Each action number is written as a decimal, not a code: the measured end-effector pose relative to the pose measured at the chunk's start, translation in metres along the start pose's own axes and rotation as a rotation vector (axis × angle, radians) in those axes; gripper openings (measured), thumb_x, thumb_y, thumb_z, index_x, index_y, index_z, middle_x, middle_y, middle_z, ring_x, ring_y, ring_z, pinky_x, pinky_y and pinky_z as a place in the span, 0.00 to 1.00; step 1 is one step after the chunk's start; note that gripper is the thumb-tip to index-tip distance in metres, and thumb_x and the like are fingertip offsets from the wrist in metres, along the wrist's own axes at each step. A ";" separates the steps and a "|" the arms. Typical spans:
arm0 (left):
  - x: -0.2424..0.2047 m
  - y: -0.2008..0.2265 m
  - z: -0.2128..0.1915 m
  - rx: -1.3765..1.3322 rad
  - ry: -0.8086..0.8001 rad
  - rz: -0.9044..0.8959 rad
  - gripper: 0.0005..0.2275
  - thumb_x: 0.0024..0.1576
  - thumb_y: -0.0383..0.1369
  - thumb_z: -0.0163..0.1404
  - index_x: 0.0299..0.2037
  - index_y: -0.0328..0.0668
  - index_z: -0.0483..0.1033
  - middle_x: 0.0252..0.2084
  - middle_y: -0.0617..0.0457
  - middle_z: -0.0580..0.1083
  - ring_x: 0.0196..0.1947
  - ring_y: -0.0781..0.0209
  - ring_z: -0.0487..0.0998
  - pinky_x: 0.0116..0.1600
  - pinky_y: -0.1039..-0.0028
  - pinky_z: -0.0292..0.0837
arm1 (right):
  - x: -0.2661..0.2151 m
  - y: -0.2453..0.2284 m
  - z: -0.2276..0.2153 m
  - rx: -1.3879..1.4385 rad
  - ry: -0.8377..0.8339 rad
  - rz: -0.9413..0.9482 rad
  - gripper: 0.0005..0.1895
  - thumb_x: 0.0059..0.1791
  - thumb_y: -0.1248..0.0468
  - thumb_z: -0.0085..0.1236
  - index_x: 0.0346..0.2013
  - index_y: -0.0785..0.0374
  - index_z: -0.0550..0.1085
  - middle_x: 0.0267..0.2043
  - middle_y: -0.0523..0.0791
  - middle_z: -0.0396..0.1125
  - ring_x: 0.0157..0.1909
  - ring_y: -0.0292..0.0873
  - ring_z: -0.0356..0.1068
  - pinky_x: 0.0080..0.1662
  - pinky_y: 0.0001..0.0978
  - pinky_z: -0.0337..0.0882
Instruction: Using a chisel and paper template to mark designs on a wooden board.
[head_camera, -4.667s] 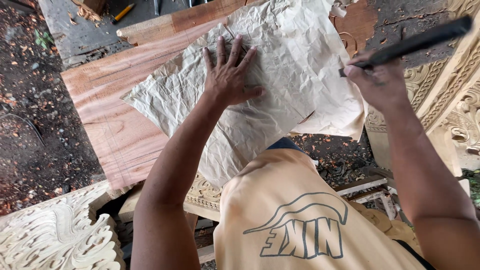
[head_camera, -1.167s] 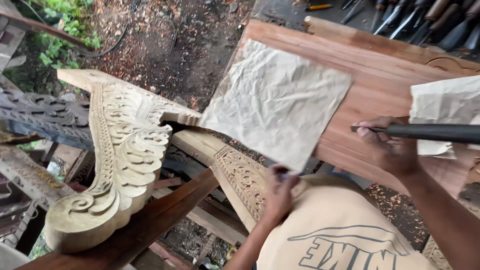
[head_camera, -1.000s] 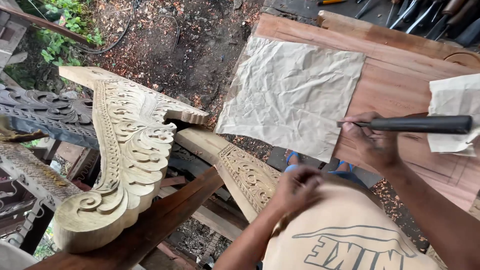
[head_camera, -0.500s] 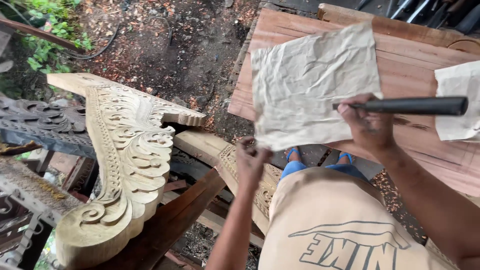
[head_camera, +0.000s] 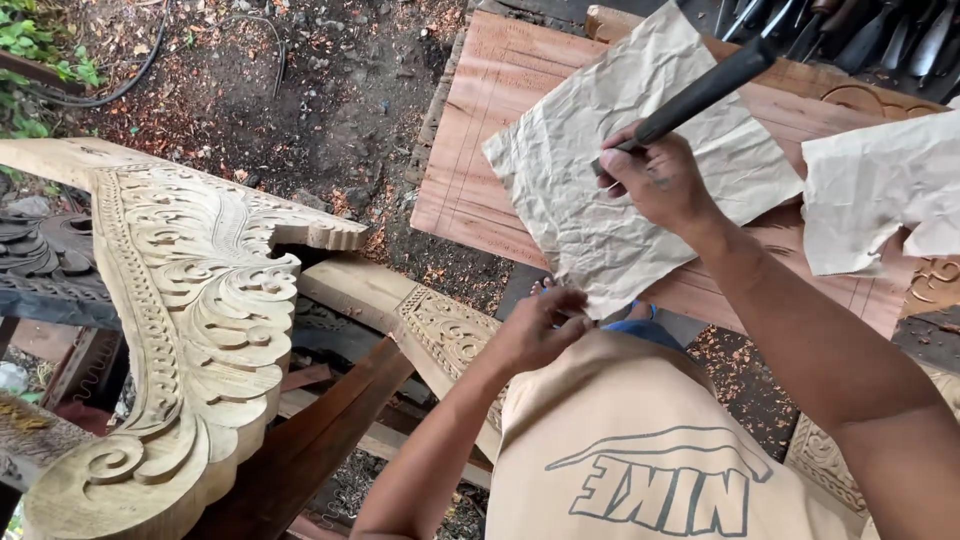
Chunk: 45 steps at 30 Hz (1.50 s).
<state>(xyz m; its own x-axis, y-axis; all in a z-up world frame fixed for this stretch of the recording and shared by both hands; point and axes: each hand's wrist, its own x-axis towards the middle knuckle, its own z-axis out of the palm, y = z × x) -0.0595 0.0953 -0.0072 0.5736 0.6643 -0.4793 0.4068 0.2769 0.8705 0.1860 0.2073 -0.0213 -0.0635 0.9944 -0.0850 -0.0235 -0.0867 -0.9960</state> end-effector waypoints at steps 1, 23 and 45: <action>0.003 0.000 0.003 -0.003 0.005 0.000 0.17 0.60 0.32 0.54 0.56 0.31 0.73 0.49 0.45 0.80 0.49 0.60 0.83 0.56 0.71 0.78 | 0.003 0.003 -0.001 -0.001 -0.006 0.000 0.05 0.57 0.68 0.54 0.47 0.66 0.71 0.38 0.44 0.70 0.37 0.35 0.75 0.38 0.26 0.77; 0.088 0.001 -0.132 0.571 0.910 0.185 0.10 0.57 0.33 0.57 0.46 0.42 0.77 0.60 0.40 0.69 0.65 0.34 0.63 0.69 0.46 0.55 | 0.073 -0.013 0.066 -0.186 -0.219 0.173 0.04 0.54 0.67 0.56 0.38 0.66 0.74 0.26 0.42 0.70 0.26 0.33 0.70 0.30 0.26 0.73; 0.118 0.002 -0.143 0.509 0.746 -0.146 0.10 0.49 0.41 0.60 0.36 0.49 0.78 0.78 0.44 0.45 0.77 0.29 0.34 0.73 0.34 0.23 | 0.096 -0.011 0.100 -0.454 -0.238 0.081 0.06 0.50 0.64 0.58 0.37 0.65 0.76 0.29 0.43 0.72 0.32 0.34 0.73 0.37 0.28 0.75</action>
<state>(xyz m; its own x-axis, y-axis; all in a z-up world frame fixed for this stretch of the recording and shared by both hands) -0.0928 0.2732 -0.0463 -0.0446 0.9720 -0.2305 0.8052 0.1716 0.5677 0.0801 0.2975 -0.0152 -0.2733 0.9395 -0.2064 0.4230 -0.0754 -0.9030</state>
